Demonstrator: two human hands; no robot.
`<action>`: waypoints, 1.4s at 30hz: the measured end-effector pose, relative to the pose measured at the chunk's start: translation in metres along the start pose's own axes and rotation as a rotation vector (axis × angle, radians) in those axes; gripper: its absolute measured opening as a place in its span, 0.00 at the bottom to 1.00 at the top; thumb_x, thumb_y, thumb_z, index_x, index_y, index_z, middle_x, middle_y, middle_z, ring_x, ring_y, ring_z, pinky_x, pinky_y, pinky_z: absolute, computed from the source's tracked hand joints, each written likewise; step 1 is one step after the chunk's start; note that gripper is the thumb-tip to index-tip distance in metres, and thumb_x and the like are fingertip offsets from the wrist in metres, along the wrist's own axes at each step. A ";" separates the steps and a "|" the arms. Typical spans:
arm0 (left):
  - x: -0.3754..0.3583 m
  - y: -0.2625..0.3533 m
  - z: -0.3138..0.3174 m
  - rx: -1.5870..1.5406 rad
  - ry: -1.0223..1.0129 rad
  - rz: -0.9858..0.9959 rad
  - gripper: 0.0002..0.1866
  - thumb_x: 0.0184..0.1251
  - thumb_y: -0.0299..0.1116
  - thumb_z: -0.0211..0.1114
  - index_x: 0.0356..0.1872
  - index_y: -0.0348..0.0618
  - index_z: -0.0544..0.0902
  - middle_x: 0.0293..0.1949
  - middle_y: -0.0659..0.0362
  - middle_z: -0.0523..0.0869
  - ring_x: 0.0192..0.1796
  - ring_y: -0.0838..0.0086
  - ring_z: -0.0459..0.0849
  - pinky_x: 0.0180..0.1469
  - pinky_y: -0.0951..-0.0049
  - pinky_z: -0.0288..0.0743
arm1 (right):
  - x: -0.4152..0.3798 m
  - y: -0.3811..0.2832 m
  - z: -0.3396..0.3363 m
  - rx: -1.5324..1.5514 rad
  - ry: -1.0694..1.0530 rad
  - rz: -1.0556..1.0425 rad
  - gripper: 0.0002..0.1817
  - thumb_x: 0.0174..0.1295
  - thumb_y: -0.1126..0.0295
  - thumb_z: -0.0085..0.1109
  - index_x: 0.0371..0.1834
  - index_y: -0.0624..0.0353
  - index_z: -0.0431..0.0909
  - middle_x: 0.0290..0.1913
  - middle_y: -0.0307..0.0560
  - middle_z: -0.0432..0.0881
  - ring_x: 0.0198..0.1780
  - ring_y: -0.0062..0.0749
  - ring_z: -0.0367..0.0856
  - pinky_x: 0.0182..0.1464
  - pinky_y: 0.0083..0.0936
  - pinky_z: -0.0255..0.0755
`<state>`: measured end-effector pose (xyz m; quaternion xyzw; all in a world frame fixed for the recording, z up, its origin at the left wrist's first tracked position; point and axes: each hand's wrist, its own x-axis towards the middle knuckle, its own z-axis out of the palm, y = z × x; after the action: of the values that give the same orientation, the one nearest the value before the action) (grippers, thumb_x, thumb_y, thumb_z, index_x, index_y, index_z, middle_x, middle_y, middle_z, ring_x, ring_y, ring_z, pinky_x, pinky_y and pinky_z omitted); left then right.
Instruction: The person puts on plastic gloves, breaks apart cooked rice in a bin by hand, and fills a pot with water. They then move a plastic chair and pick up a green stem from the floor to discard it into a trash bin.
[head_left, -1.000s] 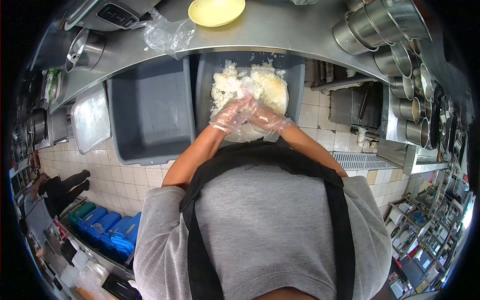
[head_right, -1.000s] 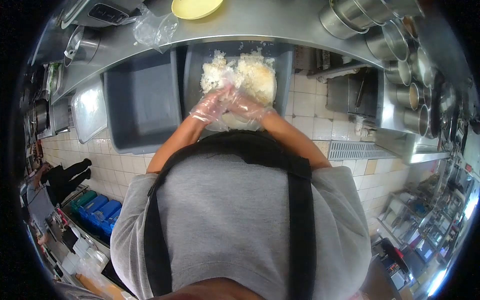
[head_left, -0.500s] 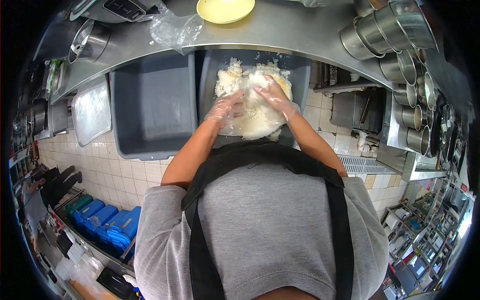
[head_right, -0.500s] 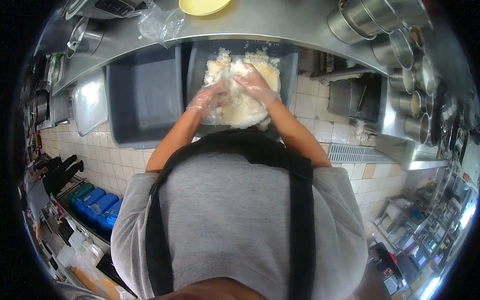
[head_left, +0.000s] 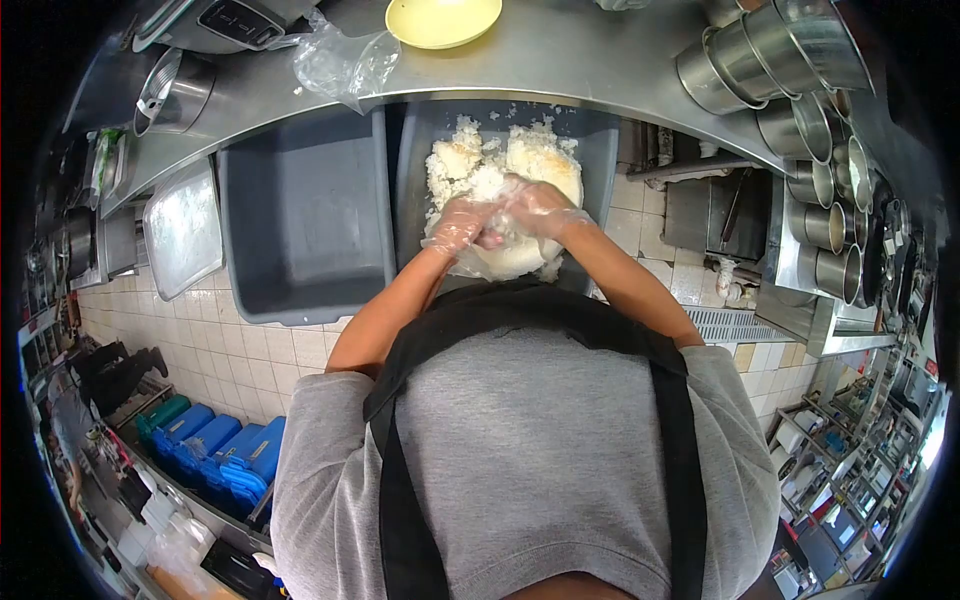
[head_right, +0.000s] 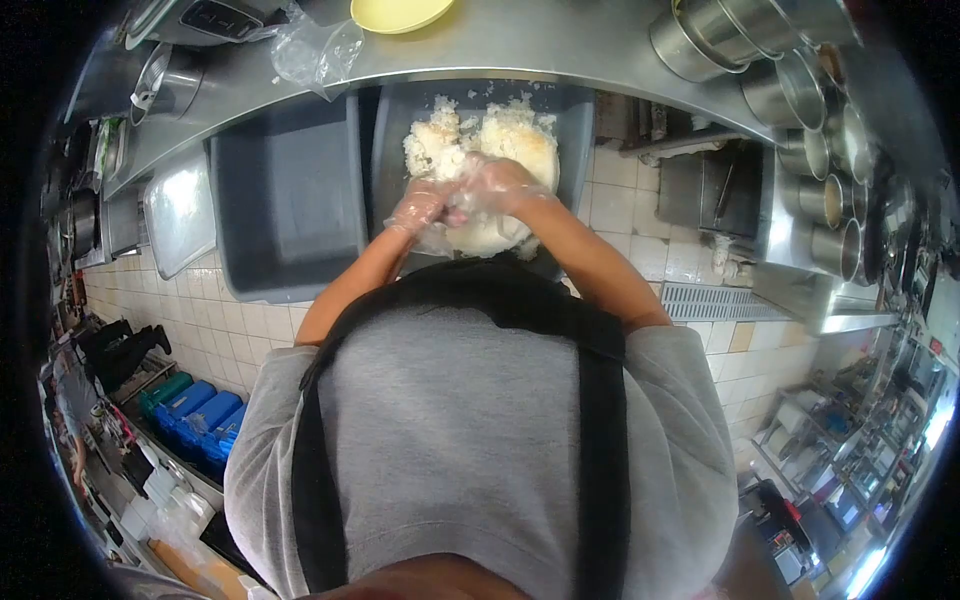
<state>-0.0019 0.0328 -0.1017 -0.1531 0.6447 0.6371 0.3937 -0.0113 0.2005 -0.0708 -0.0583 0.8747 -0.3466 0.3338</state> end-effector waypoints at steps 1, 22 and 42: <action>0.002 0.003 -0.005 0.157 0.031 -0.050 0.23 0.60 0.42 0.66 0.50 0.35 0.78 0.36 0.55 0.81 0.31 0.78 0.80 0.23 0.78 0.72 | 0.002 0.000 -0.002 -0.104 0.058 -0.015 0.30 0.59 0.55 0.47 0.64 0.59 0.66 0.47 0.61 0.80 0.46 0.48 0.80 0.51 0.31 0.71; 0.056 -0.005 -0.071 0.990 -0.208 0.349 0.43 0.63 0.67 0.47 0.71 0.45 0.56 0.69 0.45 0.60 0.66 0.55 0.66 0.65 0.64 0.63 | 0.032 0.064 -0.018 -0.312 0.212 -0.190 0.30 0.66 0.51 0.49 0.67 0.53 0.63 0.67 0.54 0.65 0.64 0.39 0.69 0.65 0.29 0.60; 0.026 0.006 -0.031 0.658 -0.353 0.473 0.45 0.60 0.60 0.59 0.69 0.38 0.57 0.69 0.47 0.61 0.72 0.61 0.57 0.71 0.68 0.50 | -0.072 0.033 0.023 1.712 0.304 -0.495 0.41 0.63 0.32 0.29 0.75 0.42 0.41 0.71 0.61 0.53 0.64 0.60 0.64 0.63 0.55 0.61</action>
<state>-0.0322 0.0119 -0.1196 0.2431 0.7535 0.4869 0.3690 0.0631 0.2362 -0.0651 0.0698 0.3144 -0.9448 0.0596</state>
